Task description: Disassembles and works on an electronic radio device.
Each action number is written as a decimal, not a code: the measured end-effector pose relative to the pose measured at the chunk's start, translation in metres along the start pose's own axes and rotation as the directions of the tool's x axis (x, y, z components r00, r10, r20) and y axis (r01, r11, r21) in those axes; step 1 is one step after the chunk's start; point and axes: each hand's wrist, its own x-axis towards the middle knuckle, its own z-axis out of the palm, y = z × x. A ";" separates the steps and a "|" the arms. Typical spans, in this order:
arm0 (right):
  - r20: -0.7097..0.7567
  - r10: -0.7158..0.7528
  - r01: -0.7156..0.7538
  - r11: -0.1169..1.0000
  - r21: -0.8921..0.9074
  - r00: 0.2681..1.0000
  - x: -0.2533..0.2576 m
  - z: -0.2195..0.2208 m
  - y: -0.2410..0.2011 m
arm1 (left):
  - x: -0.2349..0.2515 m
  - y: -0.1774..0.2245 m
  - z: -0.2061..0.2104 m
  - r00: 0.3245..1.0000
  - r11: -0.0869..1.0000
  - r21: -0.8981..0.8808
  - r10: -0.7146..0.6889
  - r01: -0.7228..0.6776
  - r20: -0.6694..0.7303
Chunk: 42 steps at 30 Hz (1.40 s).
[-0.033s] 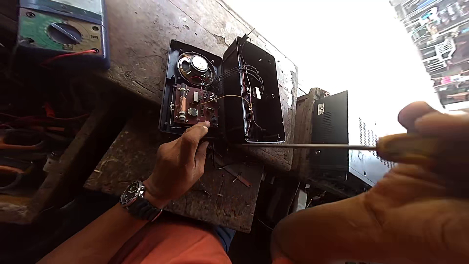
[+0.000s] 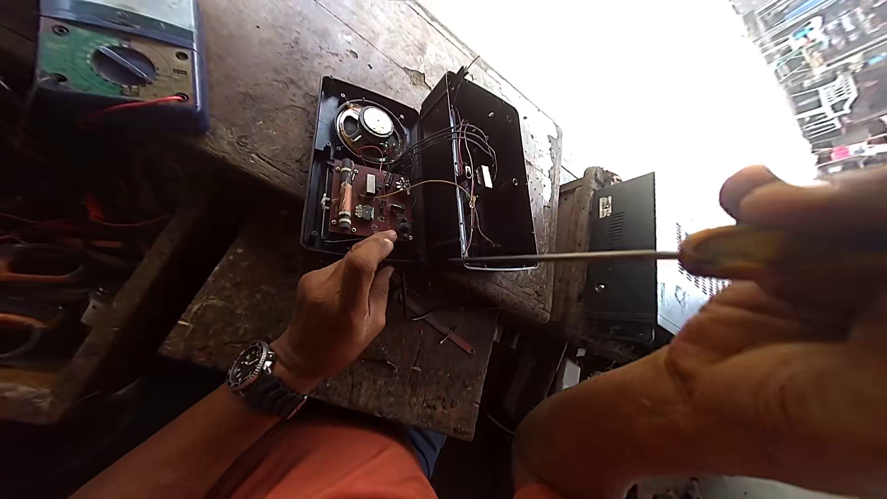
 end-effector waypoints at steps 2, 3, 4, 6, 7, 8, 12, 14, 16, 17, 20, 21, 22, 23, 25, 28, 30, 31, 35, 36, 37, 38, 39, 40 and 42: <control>0.027 -0.090 0.089 0.996 0.014 0.996 0.009 0.020 0.013 | -0.001 -0.001 0.000 1.000 0.999 0.036 -0.005 0.005 0.004; 0.036 -0.121 0.119 0.992 0.043 0.992 0.012 0.028 0.018 | -0.001 -0.001 0.000 1.000 0.999 0.042 -0.001 0.001 0.004; 0.038 -0.142 0.139 0.988 0.068 0.989 0.013 0.035 0.021 | -0.001 -0.001 0.000 1.000 0.999 0.053 0.003 -0.003 0.009; 0.063 -0.164 0.160 0.984 0.076 0.984 0.012 0.043 0.028 | -0.001 0.000 -0.001 1.000 0.998 0.063 0.005 -0.006 0.027; 0.078 -0.162 0.156 0.985 0.074 0.984 0.012 0.045 0.030 | 0.000 0.000 -0.001 0.999 0.998 0.068 0.007 -0.010 0.033; 0.085 -0.152 0.146 0.987 0.074 0.985 0.012 0.047 0.031 | 0.000 0.000 -0.001 0.999 0.997 0.076 0.008 -0.011 0.039; 0.095 -0.145 0.140 0.988 0.063 0.985 0.010 0.053 0.034 | 0.000 0.000 -0.002 0.999 0.996 0.087 0.017 -0.020 0.040; 0.102 -0.141 0.134 0.988 0.073 0.985 0.011 0.053 0.036 | 0.001 0.000 -0.002 0.999 0.996 0.090 0.016 -0.020 0.043; 0.100 -0.136 0.128 0.989 0.076 0.986 0.011 0.054 0.037 | 0.001 -0.001 -0.002 0.999 0.996 0.087 0.016 -0.020 0.044; 0.099 -0.133 0.126 0.989 0.071 0.986 0.011 0.055 0.037 | 0.000 -0.001 -0.002 0.999 0.996 0.087 0.017 -0.021 0.046; 0.097 -0.123 0.117 0.991 0.057 0.988 0.012 0.056 0.036 | 0.000 0.000 -0.002 0.998 0.996 0.091 0.014 -0.019 0.054; 0.096 -0.122 0.116 0.991 0.064 0.988 0.012 0.056 0.036 | 0.001 0.000 -0.002 0.998 0.996 0.090 0.011 -0.016 0.055; 0.095 -0.121 0.115 0.991 0.067 0.988 0.012 0.056 0.037 | 0.001 0.000 -0.002 0.999 0.996 0.090 0.010 -0.014 0.052; 0.094 -0.118 0.112 0.992 0.064 0.989 0.012 0.056 0.037 | 0.001 0.000 -0.002 0.999 0.996 0.088 0.009 -0.014 0.049; 0.100 -0.106 0.100 0.993 0.057 0.989 0.012 0.057 0.038 | 0.001 0.000 -0.002 0.999 0.996 0.088 0.012 -0.016 0.049; 0.094 -0.099 0.094 0.994 0.060 0.991 0.011 0.057 0.038 | 0.001 0.000 -0.002 0.999 0.996 0.091 0.007 -0.011 0.048; 0.083 -0.110 0.105 0.993 0.057 0.990 0.011 0.055 0.038 | 0.001 0.000 -0.002 0.999 0.995 0.096 0.005 -0.010 0.050; 0.078 -0.112 0.109 0.993 0.051 0.991 0.011 0.054 0.038 | 0.001 0.000 -0.002 0.999 0.995 0.097 0.006 -0.011 0.050; 0.075 -0.115 0.113 0.993 0.028 0.991 0.012 0.053 0.037 | 0.001 0.000 -0.003 0.999 0.995 0.096 0.004 -0.009 0.054; 0.076 -0.107 0.105 0.994 0.028 0.991 0.012 0.054 0.037 | 0.001 0.000 -0.003 0.998 0.995 0.098 0.004 -0.009 0.058; 0.074 -0.100 0.098 0.995 0.027 0.992 0.011 0.054 0.036 | 0.001 0.000 -0.003 0.998 0.995 0.101 0.006 -0.012 0.059; 0.068 -0.098 0.096 0.995 0.028 0.993 0.011 0.055 0.036 | 0.001 0.000 -0.003 0.998 0.995 0.103 0.009 -0.015 0.058; 0.063 -0.099 0.097 0.995 0.030 0.993 0.011 0.055 0.037 | 0.001 0.000 -0.002 0.998 0.994 0.107 0.010 -0.016 0.056; 0.057 -0.104 0.103 0.994 0.020 0.993 0.011 0.055 0.038 | 0.001 0.001 -0.002 0.998 0.993 0.113 0.011 -0.017 0.056; 0.026 -0.130 0.130 0.991 -0.012 0.991 0.010 0.056 0.041 | 0.001 0.001 -0.002 0.998 0.993 0.120 0.015 -0.022 0.056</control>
